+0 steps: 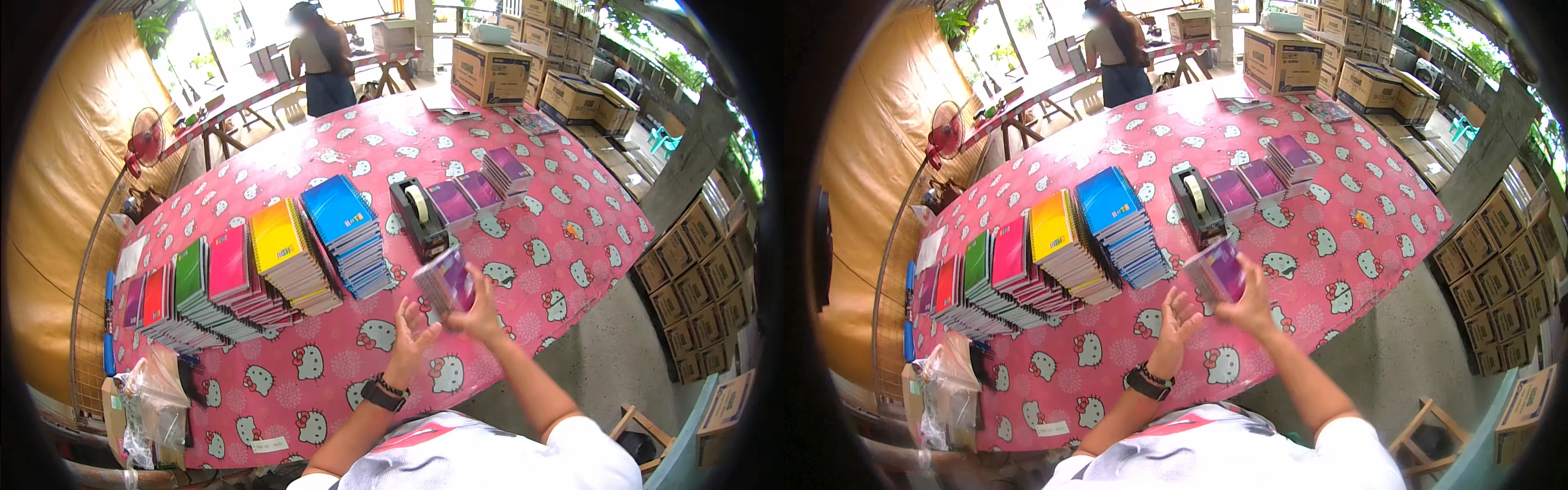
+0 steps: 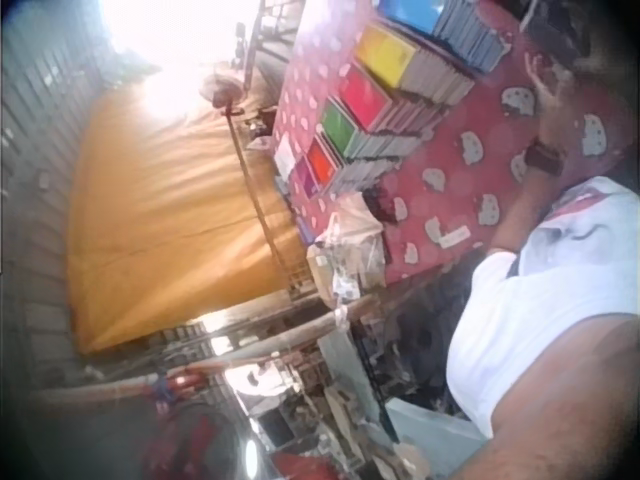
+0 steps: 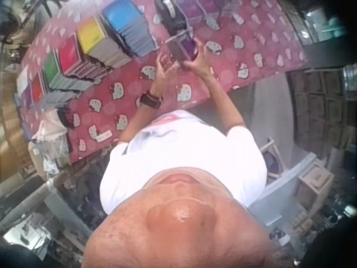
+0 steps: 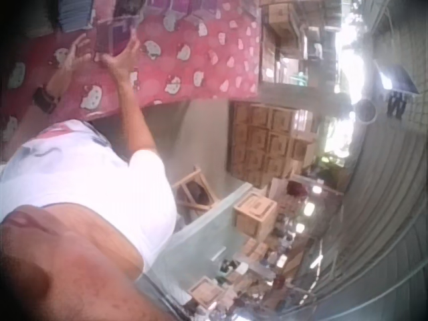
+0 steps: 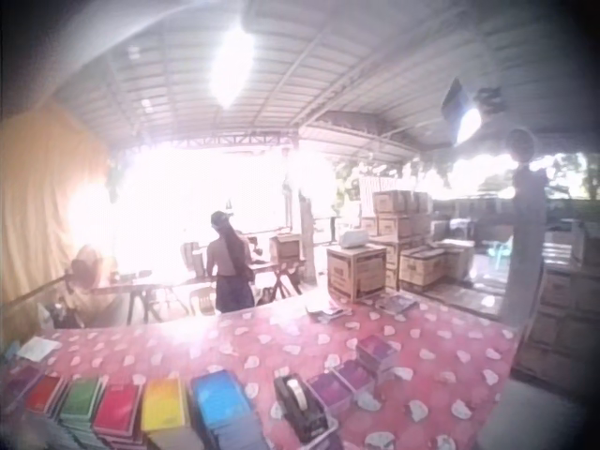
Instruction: The person repeatedly picks up spiral-bound notebooks from stacks on a table, places them into clear plastic sleeves, and seals the sleeves with tape. The person handles notebooks of various colors and sizes, working one at a time.
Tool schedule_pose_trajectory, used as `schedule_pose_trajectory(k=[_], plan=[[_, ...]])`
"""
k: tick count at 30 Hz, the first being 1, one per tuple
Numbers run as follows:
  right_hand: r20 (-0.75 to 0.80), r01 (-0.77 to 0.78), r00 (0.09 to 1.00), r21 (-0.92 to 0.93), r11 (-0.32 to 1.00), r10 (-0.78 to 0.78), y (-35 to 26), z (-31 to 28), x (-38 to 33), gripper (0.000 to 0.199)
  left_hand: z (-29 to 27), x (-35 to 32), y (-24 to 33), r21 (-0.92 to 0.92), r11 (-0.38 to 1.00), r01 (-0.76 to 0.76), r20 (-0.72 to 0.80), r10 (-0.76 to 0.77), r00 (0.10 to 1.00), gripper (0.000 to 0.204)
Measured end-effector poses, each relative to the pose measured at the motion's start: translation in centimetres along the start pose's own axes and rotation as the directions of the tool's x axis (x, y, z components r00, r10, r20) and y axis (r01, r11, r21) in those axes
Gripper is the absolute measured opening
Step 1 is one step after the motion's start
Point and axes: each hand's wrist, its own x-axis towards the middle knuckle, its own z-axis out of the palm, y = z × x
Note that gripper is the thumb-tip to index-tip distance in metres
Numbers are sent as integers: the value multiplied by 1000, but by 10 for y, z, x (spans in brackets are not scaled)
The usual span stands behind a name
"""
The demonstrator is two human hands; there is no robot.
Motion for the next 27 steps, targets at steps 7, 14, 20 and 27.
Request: schedule_pose_trajectory(k=[7, 14, 20, 27], plan=[[-279, -58, 950, -605, 794, -143, 62, -34, 207, 85, -67, -19, 3, 346, 938, -12, -5, 14, 1000, 51], [-93, -202, 973, -787, 583, 212, 100, 5, 238, 69, -161, -96, -5, 276, 959, 68, -425, 58, 903, 43], [-50, 47, 982, -871, 489, -183, 107, -11, 192, 72, -218, -138, 6, 491, 871, 18, -476, 251, 843, 30], [791, -197, 584, -78, 977, 181, -44, 77, 15, 18, -402, -204, 104, 890, 396, 227, -456, 800, 390, 21]])
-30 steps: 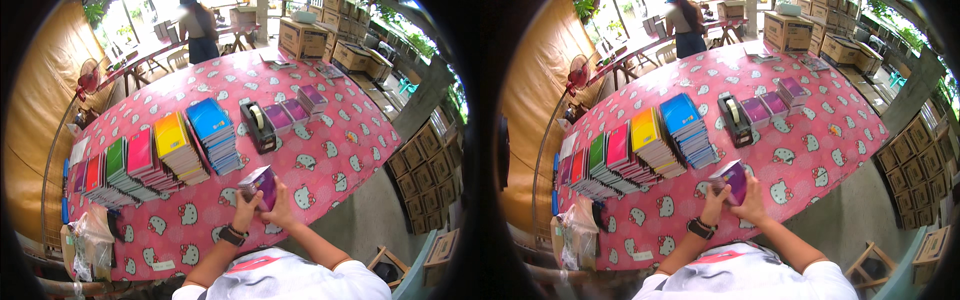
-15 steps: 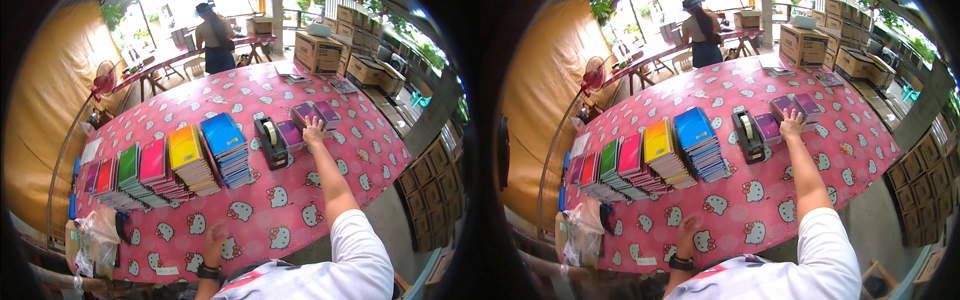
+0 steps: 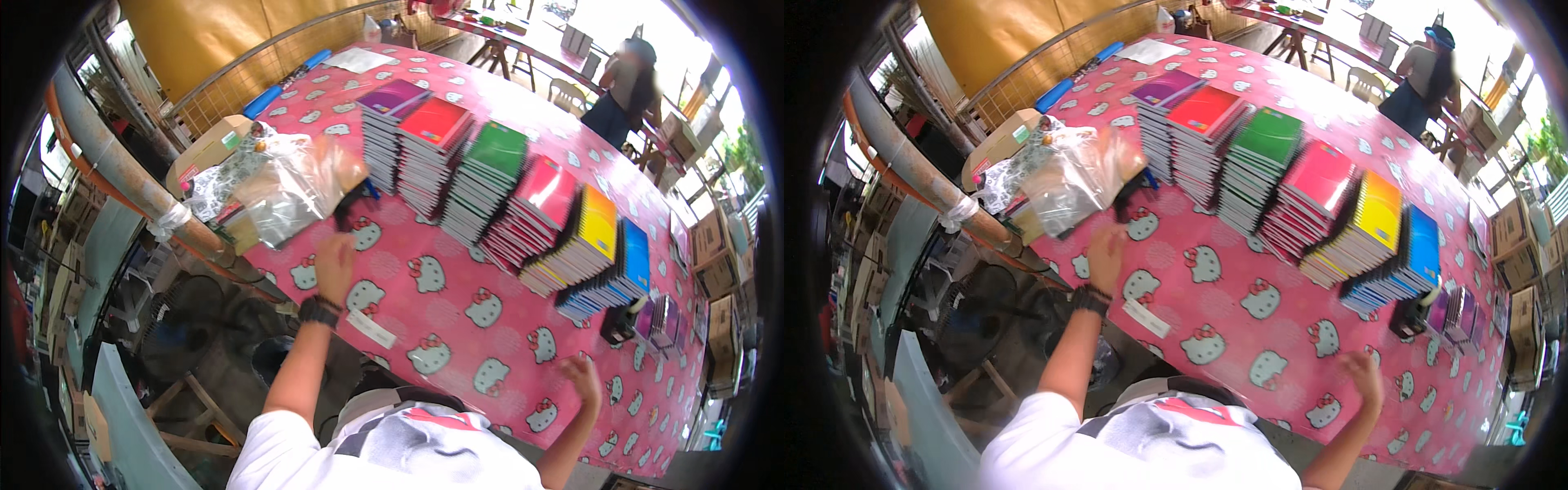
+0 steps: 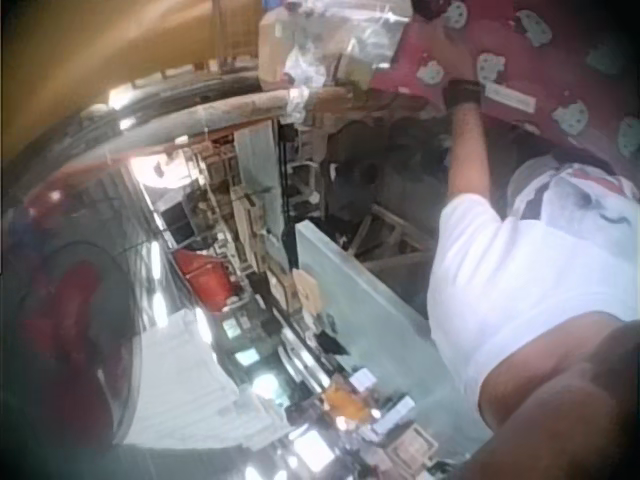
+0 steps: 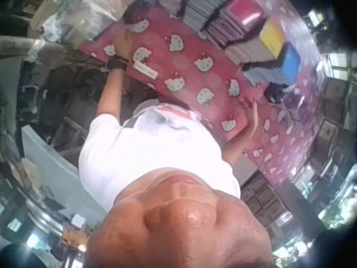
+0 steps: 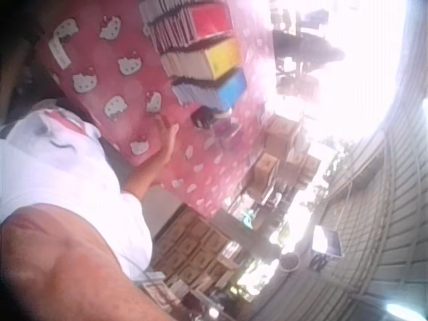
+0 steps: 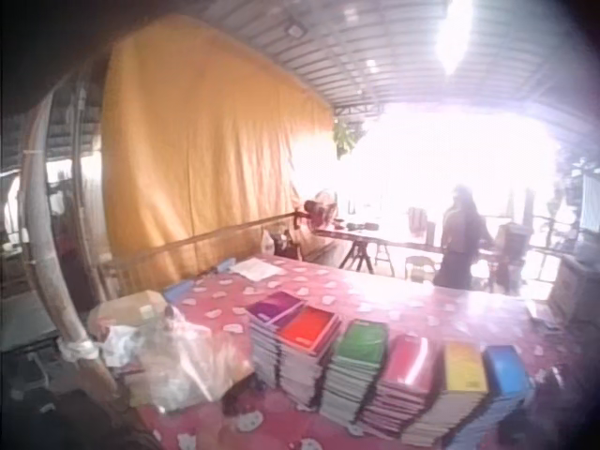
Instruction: The person repeatedly picks up spiral-bound notebooks from stacks on a table, places them into clear plastic sleeves, and seals the sleeves with tape. The person handles notebooks of various colors and sizes, working one at a time.
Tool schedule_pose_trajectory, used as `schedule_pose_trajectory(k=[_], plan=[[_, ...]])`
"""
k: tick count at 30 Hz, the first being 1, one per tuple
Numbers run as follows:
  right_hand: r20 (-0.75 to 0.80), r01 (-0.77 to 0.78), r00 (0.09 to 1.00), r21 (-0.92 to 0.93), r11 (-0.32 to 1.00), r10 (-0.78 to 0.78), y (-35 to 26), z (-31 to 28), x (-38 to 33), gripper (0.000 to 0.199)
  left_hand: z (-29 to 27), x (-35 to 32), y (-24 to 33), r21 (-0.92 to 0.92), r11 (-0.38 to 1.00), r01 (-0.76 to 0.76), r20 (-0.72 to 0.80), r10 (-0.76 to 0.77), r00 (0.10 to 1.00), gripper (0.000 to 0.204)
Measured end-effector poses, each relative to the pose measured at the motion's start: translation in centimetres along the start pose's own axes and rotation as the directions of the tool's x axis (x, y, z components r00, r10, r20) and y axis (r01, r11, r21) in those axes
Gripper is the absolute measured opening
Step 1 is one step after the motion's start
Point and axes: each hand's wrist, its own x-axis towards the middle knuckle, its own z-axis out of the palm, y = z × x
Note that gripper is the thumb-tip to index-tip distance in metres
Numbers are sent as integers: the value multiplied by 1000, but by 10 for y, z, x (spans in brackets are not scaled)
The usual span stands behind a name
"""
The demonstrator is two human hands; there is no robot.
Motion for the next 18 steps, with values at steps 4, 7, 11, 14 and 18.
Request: schedule_pose_trajectory(k=[4, 7, 11, 14, 18], plan=[[238, 133, 963, -1, 991, -129, -87, 124, 7, 24, -8, 80, -50, 328, 936, -130, -12, 142, 990, 37], [300, 247, 929, -72, 966, -216, -145, 190, 30, 27, 8, 105, -83, 556, 813, -177, 70, 166, 984, 49], [317, 169, 934, 20, 985, -167, -190, 235, 36, 27, 3, 124, -125, 713, 678, -182, 286, -44, 957, 49], [222, 315, 931, -79, 946, -291, -179, 249, 43, 27, -23, 145, -133, 577, 814, -76, 317, -137, 938, 27], [117, 382, 918, 8, 924, -380, -183, 252, 38, 28, -54, 161, -67, 153, 980, -124, -297, 165, 941, 19]])
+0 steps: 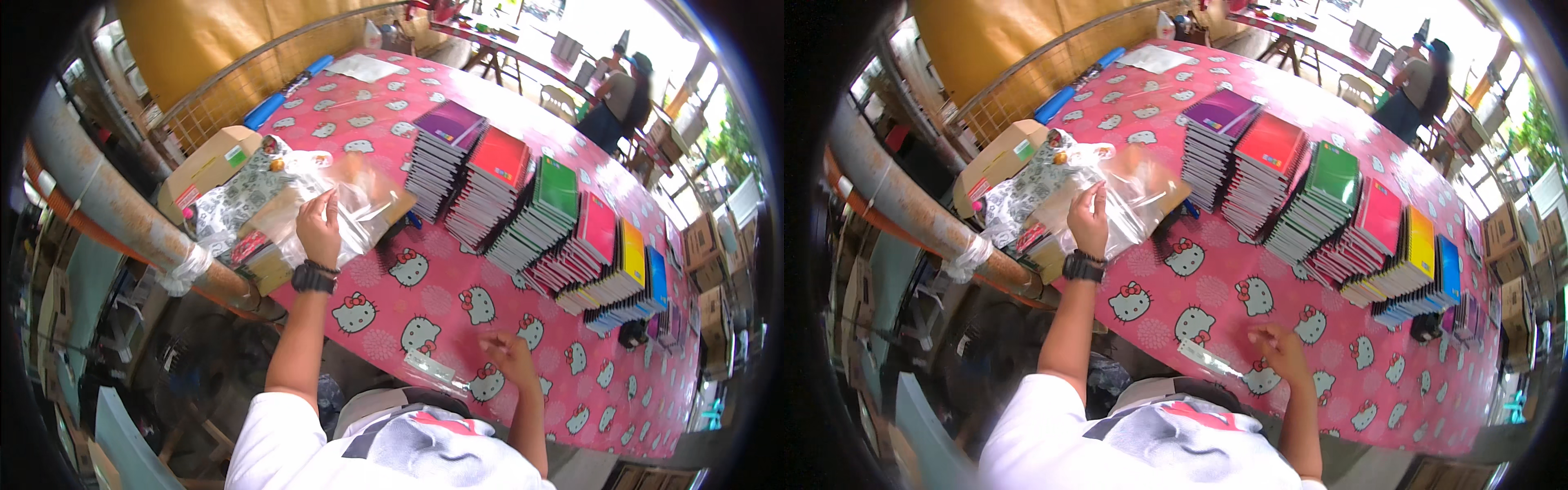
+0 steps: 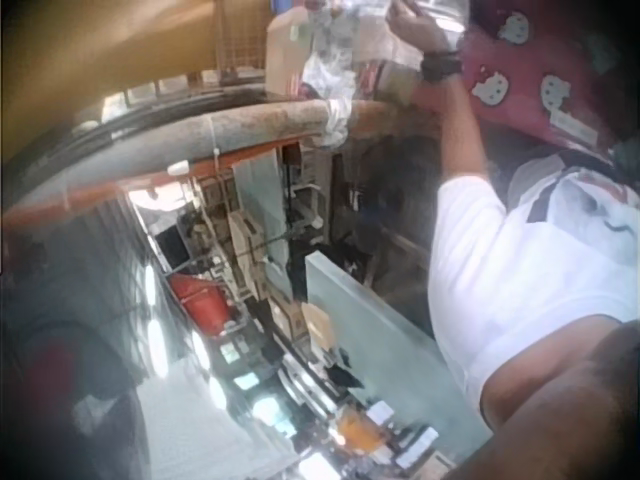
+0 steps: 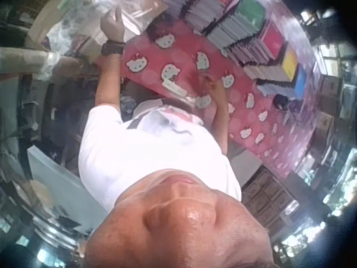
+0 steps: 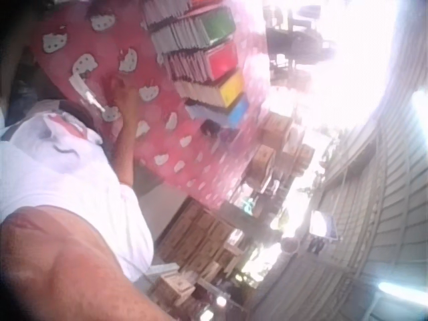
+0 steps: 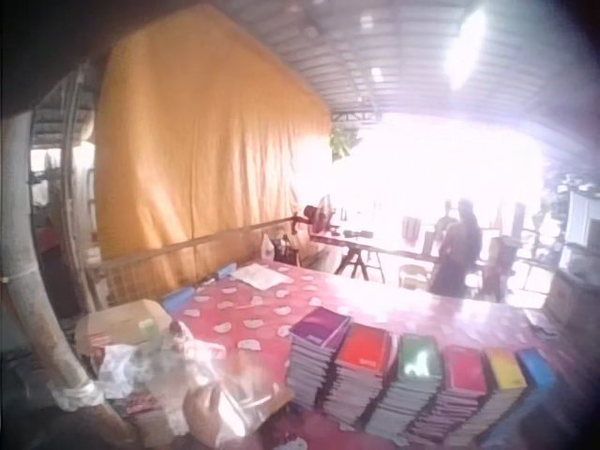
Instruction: The person repeatedly picks up spiral-bound notebooks from stacks on a table, places them into clear plastic sleeves, and seals the sleeves with tape. The person handles notebooks of various colors and sizes, working one at a time.
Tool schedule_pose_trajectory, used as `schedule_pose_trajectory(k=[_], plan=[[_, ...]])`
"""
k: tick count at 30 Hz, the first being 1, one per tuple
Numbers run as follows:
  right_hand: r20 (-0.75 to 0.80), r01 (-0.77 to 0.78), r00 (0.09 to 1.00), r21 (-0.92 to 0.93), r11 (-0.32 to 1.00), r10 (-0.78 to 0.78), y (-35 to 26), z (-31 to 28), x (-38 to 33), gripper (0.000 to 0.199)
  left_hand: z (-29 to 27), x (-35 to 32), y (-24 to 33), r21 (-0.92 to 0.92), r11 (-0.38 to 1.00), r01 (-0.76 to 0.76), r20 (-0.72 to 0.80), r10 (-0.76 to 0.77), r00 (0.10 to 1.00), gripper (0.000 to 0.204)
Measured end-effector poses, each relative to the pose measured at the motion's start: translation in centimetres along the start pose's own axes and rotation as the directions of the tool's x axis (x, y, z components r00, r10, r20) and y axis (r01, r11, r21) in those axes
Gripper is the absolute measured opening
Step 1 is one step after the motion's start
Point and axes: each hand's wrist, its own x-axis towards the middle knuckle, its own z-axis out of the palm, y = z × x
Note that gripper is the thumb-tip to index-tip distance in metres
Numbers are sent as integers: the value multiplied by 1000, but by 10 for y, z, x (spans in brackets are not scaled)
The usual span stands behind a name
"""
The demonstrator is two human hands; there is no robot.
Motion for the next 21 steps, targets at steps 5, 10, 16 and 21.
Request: schedule_pose_trajectory(k=[5, 10, 16, 21], plan=[[-422, 278, 787, -407, 870, -449, -92, 14, 29, 36, -20, -104, 134, -604, 762, 234, 699, 365, 615, 12], [197, 47, 979, 30, 998, -52, -52, -29, -10, 36, -28, -91, 175, -496, 683, 536, 863, 320, 391, 15], [-659, -128, 692, -514, 848, -295, 41, -81, -33, 21, 79, -96, 168, -150, 916, 373, 986, 110, 127, 19], [-205, 244, 943, -114, 963, -263, -21, -25, -49, 24, 129, -149, 172, -168, 957, -236, 976, 196, 98, 19]])
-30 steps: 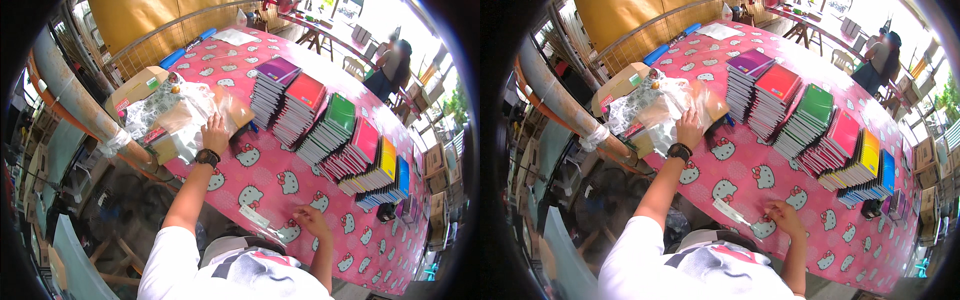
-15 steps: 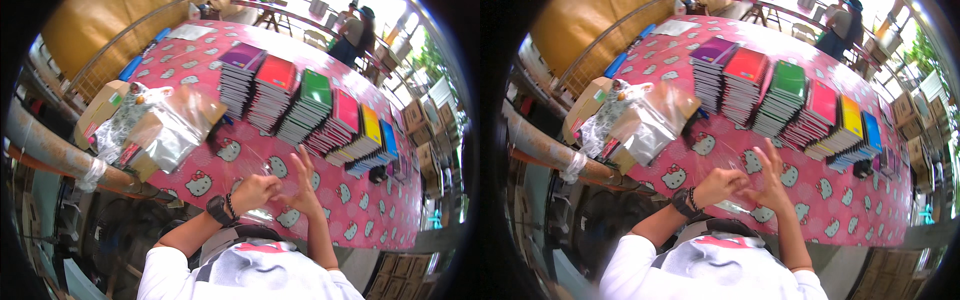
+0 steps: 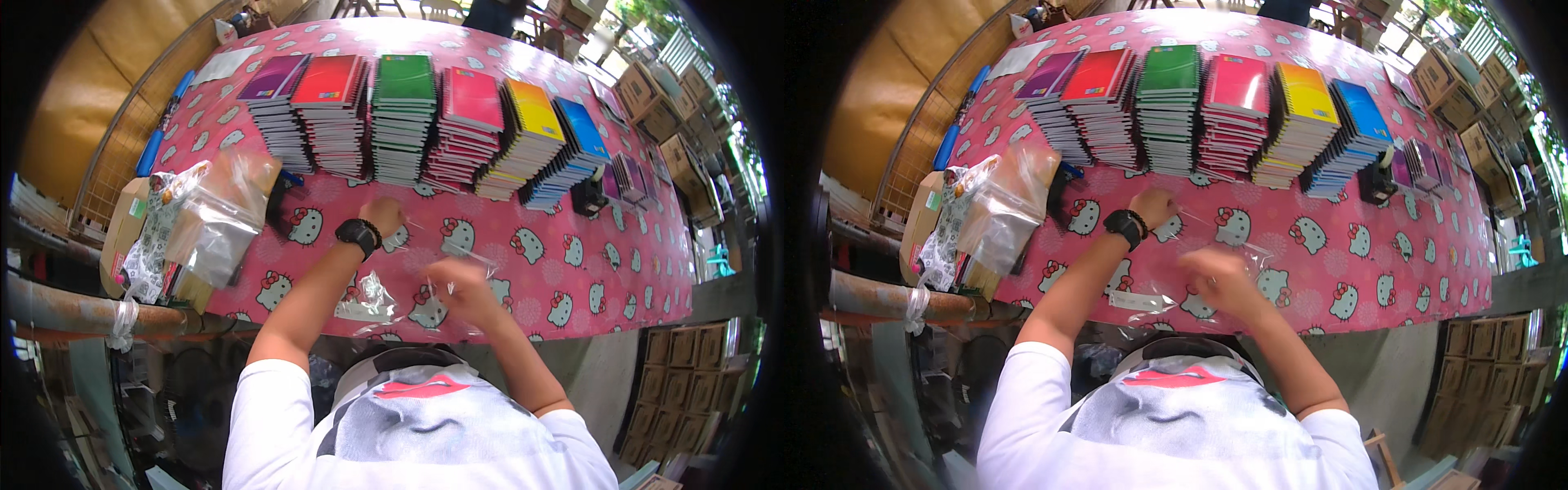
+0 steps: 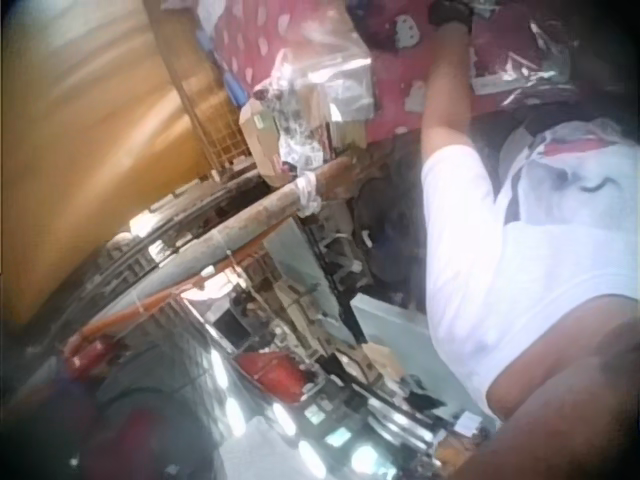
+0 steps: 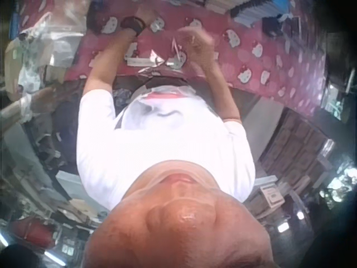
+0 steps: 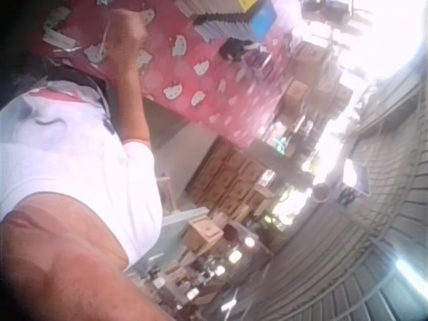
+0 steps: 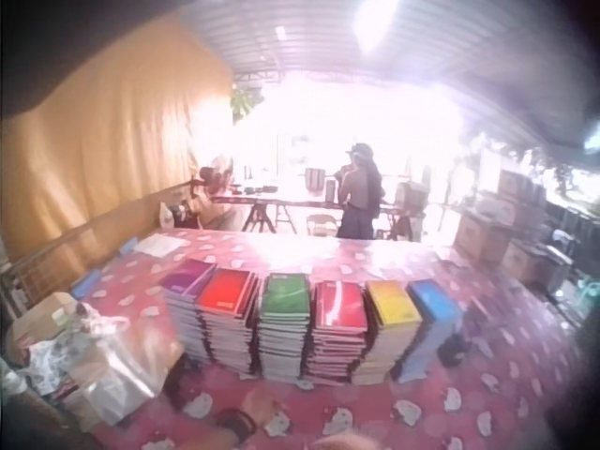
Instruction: The person repeatedly picks up spiral-bound notebooks from stacks on a table, places them into clear plastic sleeves, and seals the sleeves with tape. The person handles notebooks of various colors and sizes, working one at a time.
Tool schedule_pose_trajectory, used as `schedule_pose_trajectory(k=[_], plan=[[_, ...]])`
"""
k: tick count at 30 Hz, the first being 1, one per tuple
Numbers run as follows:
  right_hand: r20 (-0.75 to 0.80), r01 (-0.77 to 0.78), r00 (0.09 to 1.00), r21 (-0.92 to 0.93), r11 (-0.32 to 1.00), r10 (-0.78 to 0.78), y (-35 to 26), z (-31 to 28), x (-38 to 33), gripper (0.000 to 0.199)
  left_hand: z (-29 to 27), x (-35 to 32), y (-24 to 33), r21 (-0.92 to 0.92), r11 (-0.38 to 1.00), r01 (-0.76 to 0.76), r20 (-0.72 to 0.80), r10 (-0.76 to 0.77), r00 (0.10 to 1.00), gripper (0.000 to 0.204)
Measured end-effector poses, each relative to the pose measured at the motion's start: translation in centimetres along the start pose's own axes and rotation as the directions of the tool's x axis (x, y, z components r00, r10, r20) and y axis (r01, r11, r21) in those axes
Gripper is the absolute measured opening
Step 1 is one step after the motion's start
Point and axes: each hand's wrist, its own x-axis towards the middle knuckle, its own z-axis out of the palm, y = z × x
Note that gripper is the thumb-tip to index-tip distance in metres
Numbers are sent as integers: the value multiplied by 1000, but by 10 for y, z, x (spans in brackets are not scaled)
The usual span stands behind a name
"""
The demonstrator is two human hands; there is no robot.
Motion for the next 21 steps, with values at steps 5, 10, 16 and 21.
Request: schedule_pose_trajectory(k=[5, 10, 16, 21], plan=[[116, 73, 993, -509, 857, -16, 101, 39, -20, 43, 7, -13, 36, 150, 919, -365, -471, 391, 791, 43], [10, -121, 988, -561, 819, 153, 99, 27, -30, 63, 62, -91, 27, 167, 957, -239, -294, 280, 914, 62], [-304, -434, 901, -672, 601, 310, 126, -2, -51, 66, 70, -97, -2, 272, 947, -174, -168, 225, 960, 71], [-336, -238, 941, -591, 771, 33, 104, -10, -3, 46, 53, -94, -1, 111, 967, -229, -425, 255, 868, 62]])
